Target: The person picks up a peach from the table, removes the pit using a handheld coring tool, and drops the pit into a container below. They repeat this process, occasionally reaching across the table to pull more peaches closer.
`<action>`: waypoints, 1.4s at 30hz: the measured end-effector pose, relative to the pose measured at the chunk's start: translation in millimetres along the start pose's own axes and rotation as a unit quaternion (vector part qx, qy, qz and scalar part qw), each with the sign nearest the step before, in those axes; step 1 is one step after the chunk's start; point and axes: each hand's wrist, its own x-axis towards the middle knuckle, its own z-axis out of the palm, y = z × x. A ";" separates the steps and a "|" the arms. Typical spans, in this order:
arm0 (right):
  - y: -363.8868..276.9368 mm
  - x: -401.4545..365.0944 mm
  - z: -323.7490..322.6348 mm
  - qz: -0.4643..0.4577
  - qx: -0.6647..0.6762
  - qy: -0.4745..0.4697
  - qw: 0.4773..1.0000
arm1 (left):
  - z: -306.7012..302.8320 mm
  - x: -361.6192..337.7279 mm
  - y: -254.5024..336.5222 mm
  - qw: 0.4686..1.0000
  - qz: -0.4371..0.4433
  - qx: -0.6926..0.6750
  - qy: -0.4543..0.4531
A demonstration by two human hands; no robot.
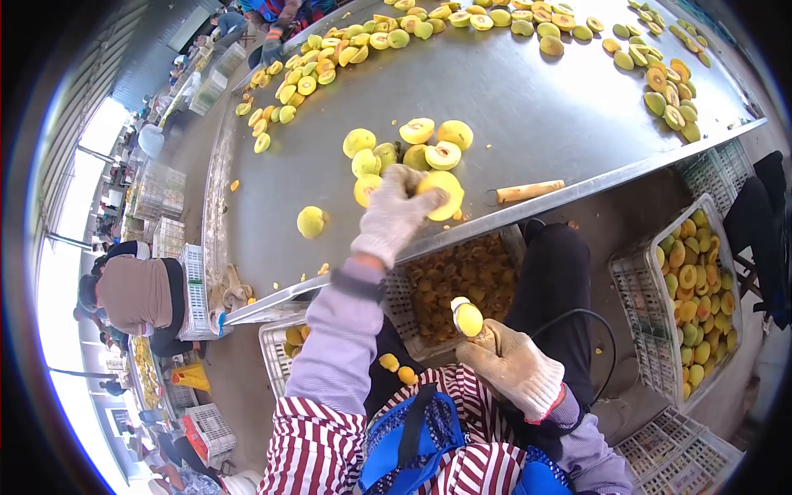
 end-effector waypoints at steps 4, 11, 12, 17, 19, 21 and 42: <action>10.7 2.9 6.1 -0.139 -0.188 0.077 0.969 | -10.0 -66.5 16.4 0.897 0.069 -0.437 0.013; -1.6 -11.6 11.7 -0.180 -0.093 0.155 0.967 | -2.8 -125.1 -5.4 0.954 0.013 -0.299 -0.022; -3.4 -13.3 13.1 -0.180 -0.092 0.155 0.967 | -1.6 -127.6 -7.6 0.869 -0.021 -0.493 -0.042; -20.3 -23.7 17.2 -0.147 -0.065 0.097 0.982 | 15.0 -144.3 6.9 0.886 -0.012 -0.464 -0.020; -18.3 -23.6 17.8 -0.152 -0.073 0.098 0.981 | 17.1 -149.5 13.2 0.916 0.006 -0.400 -0.006; -13.7 -20.8 18.9 -0.203 -0.117 0.115 0.965 | 21.0 -152.6 11.4 0.922 0.028 -0.386 -0.007; -20.1 -29.9 4.2 0.048 0.235 -0.099 0.966 | 20.0 -149.5 46.6 0.943 0.066 -0.315 -0.087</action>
